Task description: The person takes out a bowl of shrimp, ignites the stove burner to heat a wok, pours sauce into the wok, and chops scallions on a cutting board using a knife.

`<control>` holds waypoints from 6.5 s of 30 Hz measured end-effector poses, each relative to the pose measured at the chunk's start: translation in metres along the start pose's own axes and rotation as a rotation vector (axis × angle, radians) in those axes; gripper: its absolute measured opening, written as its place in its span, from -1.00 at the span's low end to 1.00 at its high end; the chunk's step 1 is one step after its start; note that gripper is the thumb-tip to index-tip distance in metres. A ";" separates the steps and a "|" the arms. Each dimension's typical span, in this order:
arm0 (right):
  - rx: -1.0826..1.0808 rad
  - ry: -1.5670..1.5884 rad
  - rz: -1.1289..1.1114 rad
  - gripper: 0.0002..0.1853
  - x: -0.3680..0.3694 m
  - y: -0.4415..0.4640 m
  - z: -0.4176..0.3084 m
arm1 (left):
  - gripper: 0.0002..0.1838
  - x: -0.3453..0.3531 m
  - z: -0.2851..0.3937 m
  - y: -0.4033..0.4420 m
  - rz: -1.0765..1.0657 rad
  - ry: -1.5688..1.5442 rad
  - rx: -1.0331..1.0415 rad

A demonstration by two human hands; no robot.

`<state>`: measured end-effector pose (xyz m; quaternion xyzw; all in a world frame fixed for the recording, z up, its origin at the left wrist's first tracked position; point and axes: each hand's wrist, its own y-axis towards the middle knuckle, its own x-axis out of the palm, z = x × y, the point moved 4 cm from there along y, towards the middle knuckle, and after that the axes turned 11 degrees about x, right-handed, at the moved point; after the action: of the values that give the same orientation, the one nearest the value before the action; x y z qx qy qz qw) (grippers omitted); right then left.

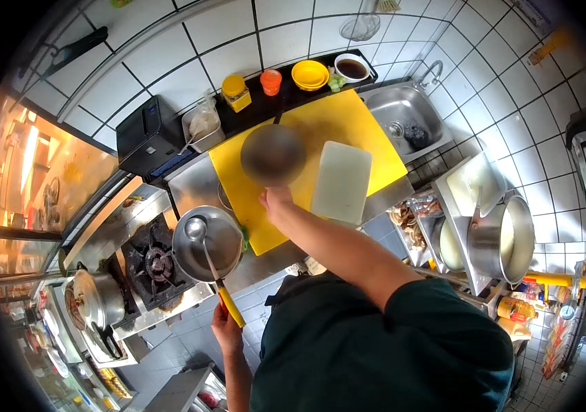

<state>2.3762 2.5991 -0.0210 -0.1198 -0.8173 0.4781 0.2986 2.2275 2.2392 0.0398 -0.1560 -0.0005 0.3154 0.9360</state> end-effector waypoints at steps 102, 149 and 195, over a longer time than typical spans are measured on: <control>-1.524 -1.823 -0.212 -0.46 -0.249 -0.075 -0.286 | -0.29 0.242 -0.015 0.176 0.283 0.344 0.081; -1.229 -2.339 0.072 -0.39 -0.094 0.013 -0.259 | -0.34 0.215 0.104 0.278 -0.624 1.426 0.995; -2.618 -1.431 -0.671 -0.68 0.068 -0.406 -0.283 | -0.38 0.233 0.304 0.068 0.286 0.469 1.459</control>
<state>2.5292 2.6241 0.4534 0.1422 -0.6088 -0.6886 -0.3675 2.3435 2.5168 0.2867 0.4379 0.4252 0.3125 0.7278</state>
